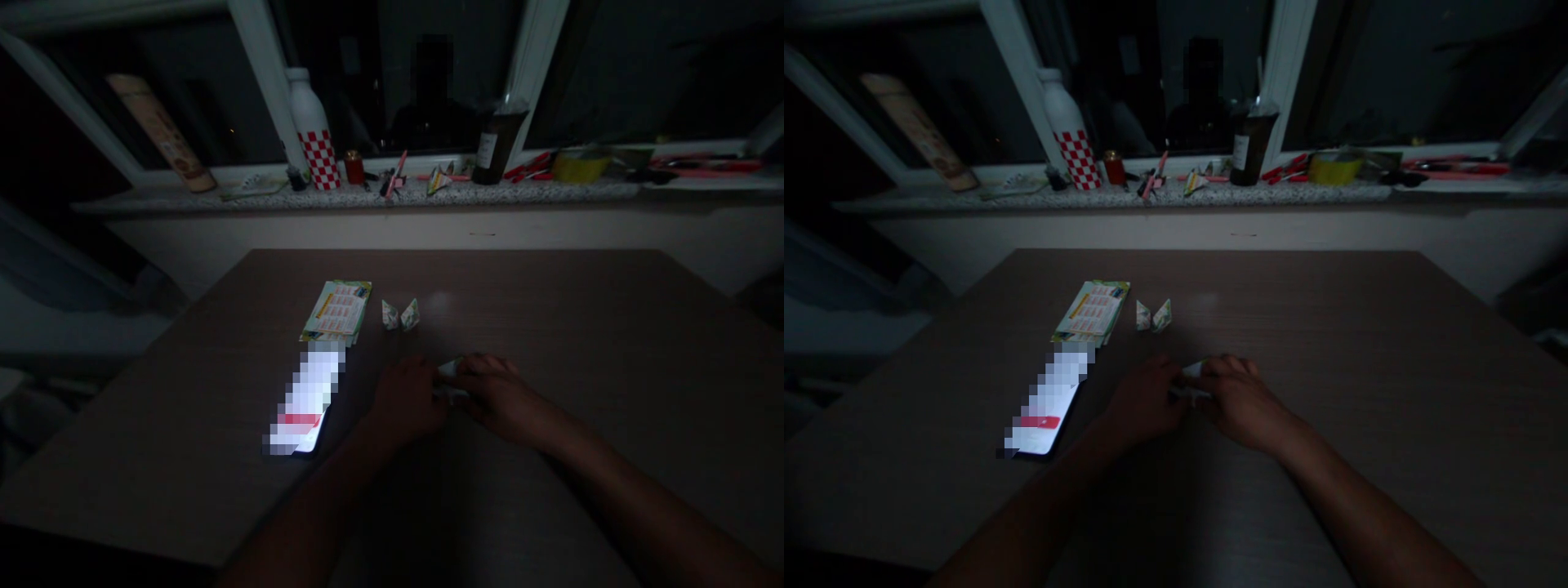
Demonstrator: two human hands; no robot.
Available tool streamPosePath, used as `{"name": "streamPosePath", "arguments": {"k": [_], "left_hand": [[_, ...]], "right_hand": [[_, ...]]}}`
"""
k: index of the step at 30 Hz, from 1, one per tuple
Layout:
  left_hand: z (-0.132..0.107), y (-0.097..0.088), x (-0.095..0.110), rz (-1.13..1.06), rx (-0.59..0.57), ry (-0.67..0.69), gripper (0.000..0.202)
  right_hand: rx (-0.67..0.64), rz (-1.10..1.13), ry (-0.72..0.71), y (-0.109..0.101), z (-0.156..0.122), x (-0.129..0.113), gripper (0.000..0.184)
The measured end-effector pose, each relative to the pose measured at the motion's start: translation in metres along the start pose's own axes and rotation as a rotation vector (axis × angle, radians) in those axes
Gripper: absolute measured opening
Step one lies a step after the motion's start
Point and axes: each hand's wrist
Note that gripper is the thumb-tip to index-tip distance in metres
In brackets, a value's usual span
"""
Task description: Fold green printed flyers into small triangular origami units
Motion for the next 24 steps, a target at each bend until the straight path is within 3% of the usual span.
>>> {"name": "streamPosePath", "arguments": {"k": [12, 24], "left_hand": [[0.0045, 0.0021, 0.001, 0.014, 0.001, -0.021, 0.019], [0.0041, 0.0031, 0.0026, 0.047, 0.012, -0.01, 0.022]], "right_hand": [[0.066, 0.04, 0.092, 0.0069, 0.0049, -0.0029, 0.031], [0.019, 0.036, 0.085, 0.0036, 0.0041, -0.0016, 0.043]]}}
Point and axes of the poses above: each hand's wrist, its own z-axis towards the middle knuckle, its own y-axis out of the palm, x = y × z, and after that the axes turned 12 degrees about y, right-handed
